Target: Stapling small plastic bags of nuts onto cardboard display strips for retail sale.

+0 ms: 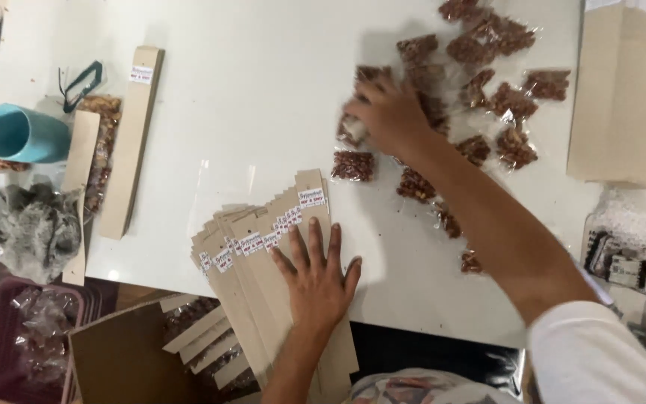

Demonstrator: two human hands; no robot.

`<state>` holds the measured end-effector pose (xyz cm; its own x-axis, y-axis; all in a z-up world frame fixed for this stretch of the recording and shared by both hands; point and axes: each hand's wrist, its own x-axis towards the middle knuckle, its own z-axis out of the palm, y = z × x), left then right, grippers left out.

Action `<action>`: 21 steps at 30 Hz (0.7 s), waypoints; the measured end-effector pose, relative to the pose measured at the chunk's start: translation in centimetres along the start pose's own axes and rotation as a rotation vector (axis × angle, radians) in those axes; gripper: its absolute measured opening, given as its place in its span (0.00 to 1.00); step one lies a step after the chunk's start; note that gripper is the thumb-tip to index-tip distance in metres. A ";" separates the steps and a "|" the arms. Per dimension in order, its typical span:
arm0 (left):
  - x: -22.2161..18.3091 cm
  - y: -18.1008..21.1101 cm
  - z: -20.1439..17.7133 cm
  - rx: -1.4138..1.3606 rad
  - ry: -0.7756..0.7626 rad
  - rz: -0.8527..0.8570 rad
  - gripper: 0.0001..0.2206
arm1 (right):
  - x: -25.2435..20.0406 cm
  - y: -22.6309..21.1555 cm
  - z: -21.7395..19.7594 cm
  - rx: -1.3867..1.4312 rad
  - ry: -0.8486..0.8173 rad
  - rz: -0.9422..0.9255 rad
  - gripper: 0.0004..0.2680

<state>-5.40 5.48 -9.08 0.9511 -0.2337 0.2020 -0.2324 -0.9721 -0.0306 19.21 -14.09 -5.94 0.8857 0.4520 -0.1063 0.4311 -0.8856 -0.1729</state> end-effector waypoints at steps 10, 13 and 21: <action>-0.2 0.2 -0.1 0.023 0.009 0.009 0.32 | -5.4 -2.9 -1.1 -0.200 -0.362 -0.071 0.24; -0.2 0.3 0.2 0.009 0.013 0.005 0.32 | -6.1 -2.6 -2.6 -0.094 -0.231 -0.072 0.09; -0.5 0.2 0.9 -0.025 -0.034 -0.007 0.33 | -9.2 3.4 -9.3 0.353 -0.232 0.247 0.08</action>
<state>-5.77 5.44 -10.08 0.9590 -0.2278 0.1688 -0.2304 -0.9731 -0.0047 14.19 -22.27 3.57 0.8752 0.2805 -0.3942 0.0927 -0.8969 -0.4324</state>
